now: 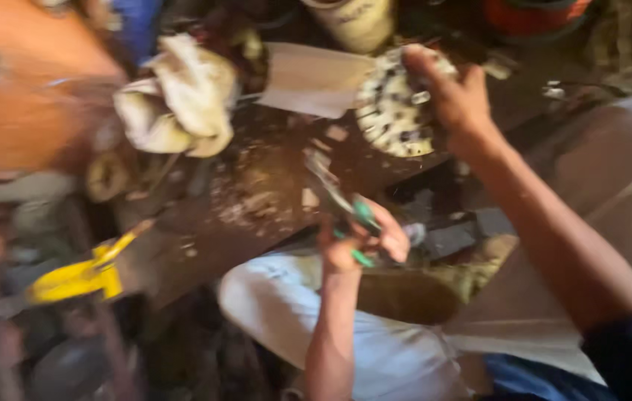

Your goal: The person uses pliers to remove small white insulating pieces from the slots of a circular electrical component. The person repeatedly picks up the component, uses the pliers to extract the pieces, and places them on the workbench.

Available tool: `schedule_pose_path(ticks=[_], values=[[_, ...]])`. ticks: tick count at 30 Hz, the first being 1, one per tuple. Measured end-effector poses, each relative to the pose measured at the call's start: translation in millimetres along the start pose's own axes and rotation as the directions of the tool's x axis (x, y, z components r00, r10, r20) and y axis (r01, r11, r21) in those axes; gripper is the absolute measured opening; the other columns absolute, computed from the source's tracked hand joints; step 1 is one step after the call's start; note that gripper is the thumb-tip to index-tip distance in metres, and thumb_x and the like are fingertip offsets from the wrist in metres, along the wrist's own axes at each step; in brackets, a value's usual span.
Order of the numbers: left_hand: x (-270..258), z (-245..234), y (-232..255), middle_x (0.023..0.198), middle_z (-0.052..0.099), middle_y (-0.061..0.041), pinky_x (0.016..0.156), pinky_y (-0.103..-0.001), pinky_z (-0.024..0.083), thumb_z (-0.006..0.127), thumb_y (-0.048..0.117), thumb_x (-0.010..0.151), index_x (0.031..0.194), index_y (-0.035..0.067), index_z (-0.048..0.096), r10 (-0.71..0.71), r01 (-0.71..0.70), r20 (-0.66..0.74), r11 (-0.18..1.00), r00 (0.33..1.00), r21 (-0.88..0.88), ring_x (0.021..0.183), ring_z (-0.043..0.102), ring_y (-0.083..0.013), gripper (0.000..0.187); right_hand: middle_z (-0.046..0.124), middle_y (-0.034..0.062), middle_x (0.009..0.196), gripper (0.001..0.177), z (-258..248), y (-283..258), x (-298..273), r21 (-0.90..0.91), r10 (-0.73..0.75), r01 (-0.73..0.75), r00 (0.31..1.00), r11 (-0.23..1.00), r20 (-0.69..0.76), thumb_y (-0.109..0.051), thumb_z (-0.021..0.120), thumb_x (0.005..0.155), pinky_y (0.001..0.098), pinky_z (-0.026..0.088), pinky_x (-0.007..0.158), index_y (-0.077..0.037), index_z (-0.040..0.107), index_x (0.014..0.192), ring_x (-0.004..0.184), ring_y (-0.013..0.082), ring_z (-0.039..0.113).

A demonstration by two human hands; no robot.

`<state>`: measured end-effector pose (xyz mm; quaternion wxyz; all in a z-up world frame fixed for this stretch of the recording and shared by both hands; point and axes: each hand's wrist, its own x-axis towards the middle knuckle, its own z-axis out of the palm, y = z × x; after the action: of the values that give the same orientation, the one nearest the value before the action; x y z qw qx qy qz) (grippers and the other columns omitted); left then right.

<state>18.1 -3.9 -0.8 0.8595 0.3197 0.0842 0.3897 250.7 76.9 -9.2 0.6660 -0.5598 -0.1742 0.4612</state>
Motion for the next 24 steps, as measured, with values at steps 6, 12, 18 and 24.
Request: schedule_pose_path(ticks=[6, 12, 18, 24], values=[[-21, -31, 48, 0.119, 0.062, -0.027, 0.076, -0.043, 0.055, 0.063, 0.009, 0.097, 0.143, -0.007, 0.047, 0.088, 0.180, -0.577, 0.903, 0.812, 0.390, 0.106, 0.067, -0.0347, 0.052, 0.074, -0.0036, 0.094, 0.033, 0, -5, -12, -0.116, -0.137, 0.147, 0.987, 0.982, 0.085, -0.036, 0.085, 0.095, 0.0253, 0.057, 0.070, -0.006, 0.076, 0.105, 0.080, 0.0076, 0.066], [-37, -26, 61, 0.124, 0.058, -0.022, 0.091, -0.066, 0.060, 0.056, 0.004, 0.098, 0.132, -0.002, 0.042, 0.028, 0.241, -0.755, 0.940, 0.655, 0.243, 0.124, 0.062, -0.0367, 0.036, 0.077, -0.0037, 0.101, 0.029, 8, -10, -16, -0.085, -0.187, 0.198, 0.975, 0.977, 0.117, -0.032, 0.082, 0.097, 0.0249, 0.056, 0.079, -0.007, 0.077, 0.111, 0.088, 0.0053, 0.068], [-25, -27, 59, 0.104, 0.050, -0.007, 0.088, -0.069, 0.061, 0.058, 0.006, 0.100, 0.118, 0.002, 0.048, -0.044, 0.320, -0.765, 0.923, 0.643, 0.215, 0.105, 0.058, -0.0280, 0.021, 0.077, -0.0029, 0.103, 0.031, 7, 0, -20, -0.140, -0.254, 0.269, 0.960, 0.953, 0.115, -0.032, 0.083, 0.100, 0.0242, 0.054, 0.081, -0.005, 0.078, 0.113, 0.090, 0.0049, 0.067], [-25, 14, 41, 0.124, 0.058, -0.015, 0.090, -0.064, 0.060, 0.058, 0.013, 0.099, 0.145, -0.003, 0.043, -0.296, 0.408, -0.485, 0.902, 0.823, 0.143, 0.125, 0.062, -0.0348, 0.052, 0.075, -0.0033, 0.098, 0.032, 12, -1, -21, -0.211, -0.210, 0.219, 0.975, 0.952, 0.067, -0.034, 0.084, 0.097, 0.0244, 0.053, 0.075, -0.005, 0.079, 0.110, 0.084, 0.0040, 0.064]])
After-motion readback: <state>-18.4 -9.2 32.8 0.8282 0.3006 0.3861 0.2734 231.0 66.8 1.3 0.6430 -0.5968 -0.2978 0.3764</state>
